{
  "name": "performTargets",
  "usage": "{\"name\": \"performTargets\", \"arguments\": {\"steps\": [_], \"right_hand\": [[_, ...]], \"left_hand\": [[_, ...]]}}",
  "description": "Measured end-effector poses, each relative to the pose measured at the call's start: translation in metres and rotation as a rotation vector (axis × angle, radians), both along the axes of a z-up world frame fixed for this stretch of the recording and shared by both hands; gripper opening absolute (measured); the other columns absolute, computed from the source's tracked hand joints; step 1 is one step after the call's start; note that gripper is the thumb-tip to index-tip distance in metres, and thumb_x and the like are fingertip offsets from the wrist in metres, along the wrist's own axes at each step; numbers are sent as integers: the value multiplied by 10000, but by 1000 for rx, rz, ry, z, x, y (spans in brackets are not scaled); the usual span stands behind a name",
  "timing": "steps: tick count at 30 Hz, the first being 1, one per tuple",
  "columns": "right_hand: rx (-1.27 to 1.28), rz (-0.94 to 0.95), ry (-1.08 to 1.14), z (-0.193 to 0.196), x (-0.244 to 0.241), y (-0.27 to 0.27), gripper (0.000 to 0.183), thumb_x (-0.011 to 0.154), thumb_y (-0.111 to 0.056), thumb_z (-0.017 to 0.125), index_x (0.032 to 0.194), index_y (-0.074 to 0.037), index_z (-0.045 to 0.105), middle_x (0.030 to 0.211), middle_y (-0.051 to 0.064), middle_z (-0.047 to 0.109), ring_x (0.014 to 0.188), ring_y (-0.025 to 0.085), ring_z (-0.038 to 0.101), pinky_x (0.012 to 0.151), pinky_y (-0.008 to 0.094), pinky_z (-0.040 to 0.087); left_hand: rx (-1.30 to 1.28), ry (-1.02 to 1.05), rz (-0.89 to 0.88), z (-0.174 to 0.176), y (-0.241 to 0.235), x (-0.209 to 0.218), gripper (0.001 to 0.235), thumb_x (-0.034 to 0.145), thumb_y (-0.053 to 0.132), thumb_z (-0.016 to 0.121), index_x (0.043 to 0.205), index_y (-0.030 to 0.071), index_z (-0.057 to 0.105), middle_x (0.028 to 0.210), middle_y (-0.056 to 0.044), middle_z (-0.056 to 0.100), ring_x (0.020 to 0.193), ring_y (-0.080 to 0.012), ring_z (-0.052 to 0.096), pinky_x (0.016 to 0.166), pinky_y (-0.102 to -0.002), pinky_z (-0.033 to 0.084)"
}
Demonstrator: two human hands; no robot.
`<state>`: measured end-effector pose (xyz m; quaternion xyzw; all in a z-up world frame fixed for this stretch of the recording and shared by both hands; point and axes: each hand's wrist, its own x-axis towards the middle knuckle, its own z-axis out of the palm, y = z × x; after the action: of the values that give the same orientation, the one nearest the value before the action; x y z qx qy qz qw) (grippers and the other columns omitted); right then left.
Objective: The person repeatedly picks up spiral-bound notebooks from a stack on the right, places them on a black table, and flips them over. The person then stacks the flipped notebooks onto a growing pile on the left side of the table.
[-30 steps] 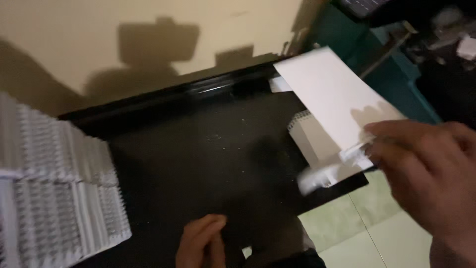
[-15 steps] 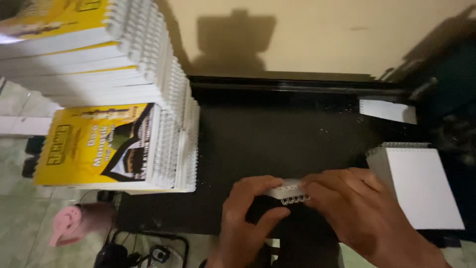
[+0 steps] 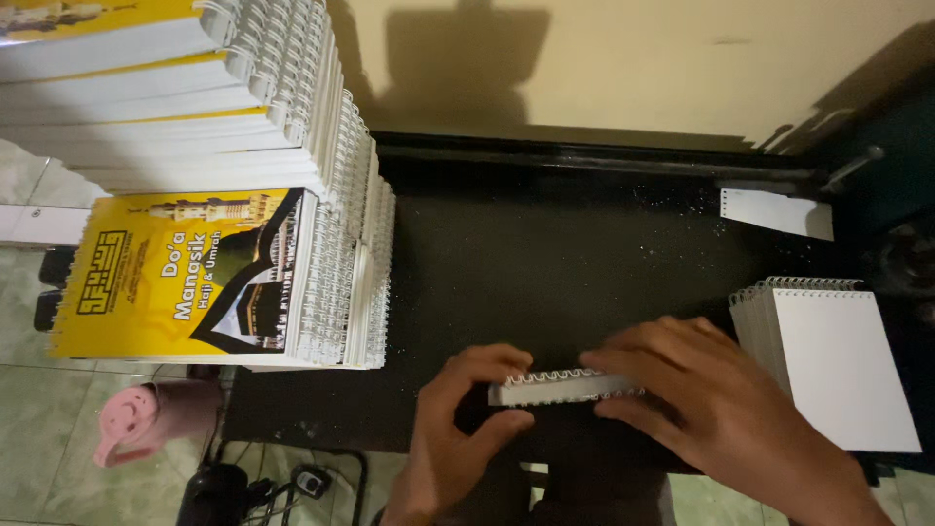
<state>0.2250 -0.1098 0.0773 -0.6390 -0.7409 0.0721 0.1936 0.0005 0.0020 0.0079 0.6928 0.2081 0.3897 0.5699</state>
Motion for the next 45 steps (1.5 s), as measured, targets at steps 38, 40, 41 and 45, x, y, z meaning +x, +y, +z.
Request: {"name": "performTargets", "arguments": {"steps": [38, 40, 41, 45], "right_hand": [[18, -764, 128, -173, 29, -6, 601, 1011, -495, 504, 1473, -115, 567, 1232, 192, 540, 1134, 387, 498, 987, 484, 385], [-105, -891, 136, -180, 2, -23, 595, 986, -538, 493, 1467, -213, 626, 1280, 114, 571, 1205, 341, 486, 1003, 480, 362], [-127, -892, 135, -177, -2, -26, 595, 986, -538, 493, 1467, -213, 626, 1280, 114, 571, 1205, 341, 486, 1003, 480, 362], [-141, -872, 313, -165, -1, -29, 584, 983, -480, 504, 1495, -215, 599, 1235, 93, 572, 1209, 284, 478, 1016, 422, 334]], "left_hand": [[121, 730, 183, -73, -34, 37, 696, 1054, 365, 496, 1639, 112, 219, 1713, -210, 91, 1592, -327, 48, 1181, -636, -149], [-33, 631, 30, -69, -39, 44, 842, 1040, 290, 523, 1631, 64, -33, 1720, -102, 258, 1588, -265, 208, 1191, -639, -176], [-53, 639, 23, -73, -44, 44, 842, 1040, 290, 523, 1631, 64, -33, 1720, -102, 258, 1588, -265, 208, 1191, -639, -176], [31, 588, 78, -74, -44, 43, 923, 936, 202, 661, 1606, 9, 57, 1668, -155, 368, 1571, -276, 268, 1196, -625, -158]]}}
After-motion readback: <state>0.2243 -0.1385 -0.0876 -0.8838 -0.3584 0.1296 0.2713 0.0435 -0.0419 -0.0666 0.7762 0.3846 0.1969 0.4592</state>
